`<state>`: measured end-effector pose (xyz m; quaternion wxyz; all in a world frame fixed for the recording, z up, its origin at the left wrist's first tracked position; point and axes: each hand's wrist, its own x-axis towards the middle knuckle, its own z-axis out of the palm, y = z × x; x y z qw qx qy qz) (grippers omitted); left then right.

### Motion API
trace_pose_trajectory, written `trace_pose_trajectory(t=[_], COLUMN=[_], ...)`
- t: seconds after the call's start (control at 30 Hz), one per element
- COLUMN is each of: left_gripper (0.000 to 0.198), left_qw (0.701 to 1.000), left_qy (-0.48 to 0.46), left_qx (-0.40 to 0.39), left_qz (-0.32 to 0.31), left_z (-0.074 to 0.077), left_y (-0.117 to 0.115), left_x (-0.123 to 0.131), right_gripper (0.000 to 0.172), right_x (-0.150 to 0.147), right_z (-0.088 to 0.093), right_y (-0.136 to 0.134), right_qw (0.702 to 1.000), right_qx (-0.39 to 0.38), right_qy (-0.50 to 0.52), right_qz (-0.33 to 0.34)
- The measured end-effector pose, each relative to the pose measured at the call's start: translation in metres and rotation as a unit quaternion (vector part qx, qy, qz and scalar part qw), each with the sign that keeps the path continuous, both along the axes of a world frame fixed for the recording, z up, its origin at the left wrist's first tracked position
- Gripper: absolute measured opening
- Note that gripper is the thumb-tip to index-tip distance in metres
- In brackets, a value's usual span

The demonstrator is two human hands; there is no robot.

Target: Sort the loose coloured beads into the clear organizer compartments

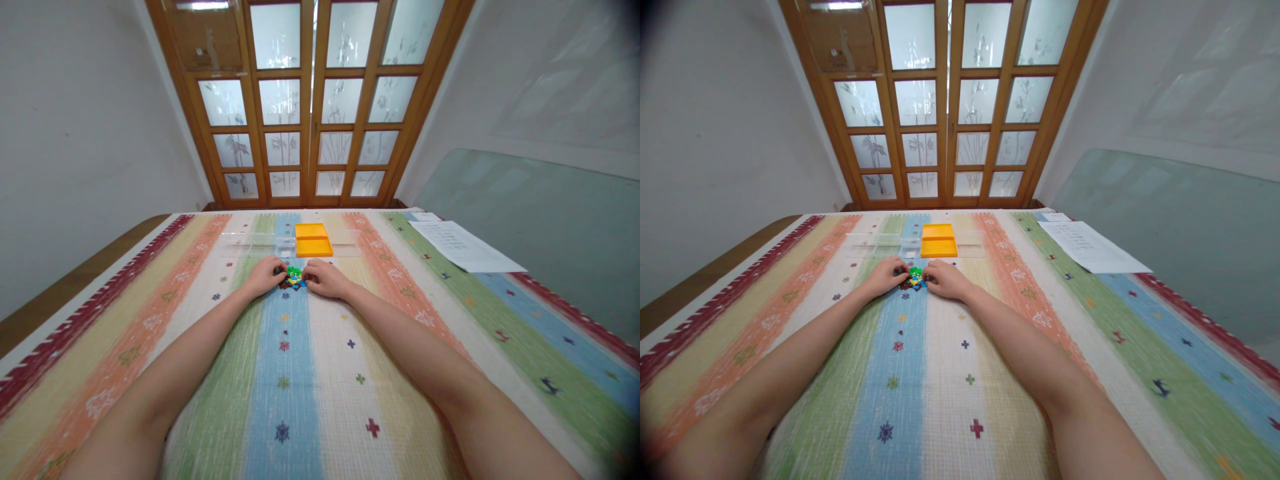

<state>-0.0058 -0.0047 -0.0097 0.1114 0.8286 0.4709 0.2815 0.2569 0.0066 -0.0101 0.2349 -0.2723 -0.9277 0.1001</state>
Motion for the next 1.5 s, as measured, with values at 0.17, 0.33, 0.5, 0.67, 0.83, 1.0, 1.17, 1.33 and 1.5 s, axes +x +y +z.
trace_pose_trajectory(t=[0.17,0.33,0.5,0.67,0.83,1.0,1.17,1.33,1.5], left_gripper=[0.008,0.006,0.011,0.016,0.018,0.013,0.017,0.023,0.028], left_qw=[1.000,1.000,0.998,0.994,0.979,0.950,0.911,0.878,0.858], left_qy=[0.008,-0.017,-0.046,-0.088,-0.166,-0.229,-0.263,-0.324,-0.377], left_qx=[-0.005,-0.011,-0.032,-0.037,-0.019,0.027,0.020,-0.014,-0.030], left_qz=[0.003,0.005,0.008,0.043,0.119,0.211,0.317,0.351,0.347], left_z=[-0.001,-0.001,-0.001,-0.002,-0.004,-0.008,-0.014,-0.020,-0.026], left_y=[0.000,0.000,0.000,0.002,0.012,0.027,0.036,0.045,0.052], left_x=[0.000,0.000,0.000,-0.004,-0.016,-0.041,-0.067,-0.086,-0.094], right_gripper=[0.016,0.016,0.014,0.013,0.011,0.014,0.018,0.018,0.018], right_x=[-0.001,-0.003,-0.005,-0.002,0.003,0.005,0.005,0.006,0.006], right_z=[0.000,-0.002,-0.002,-0.007,-0.010,-0.011,-0.012,-0.015,-0.017], right_y=[0.000,0.000,-0.002,0.004,0.012,0.014,0.014,0.016,0.018], right_qw=[0.999,0.999,0.999,0.997,0.991,0.989,0.990,0.989,0.989], right_qx=[0.025,0.041,0.036,0.003,0.018,0.033,0.041,0.045,0.057], right_qy=[-0.023,-0.027,0.002,0.047,0.095,0.115,0.099,0.095,0.093], right_qz=[0.008,0.014,0.006,-0.055,-0.090,-0.092,-0.094,-0.100,-0.102])
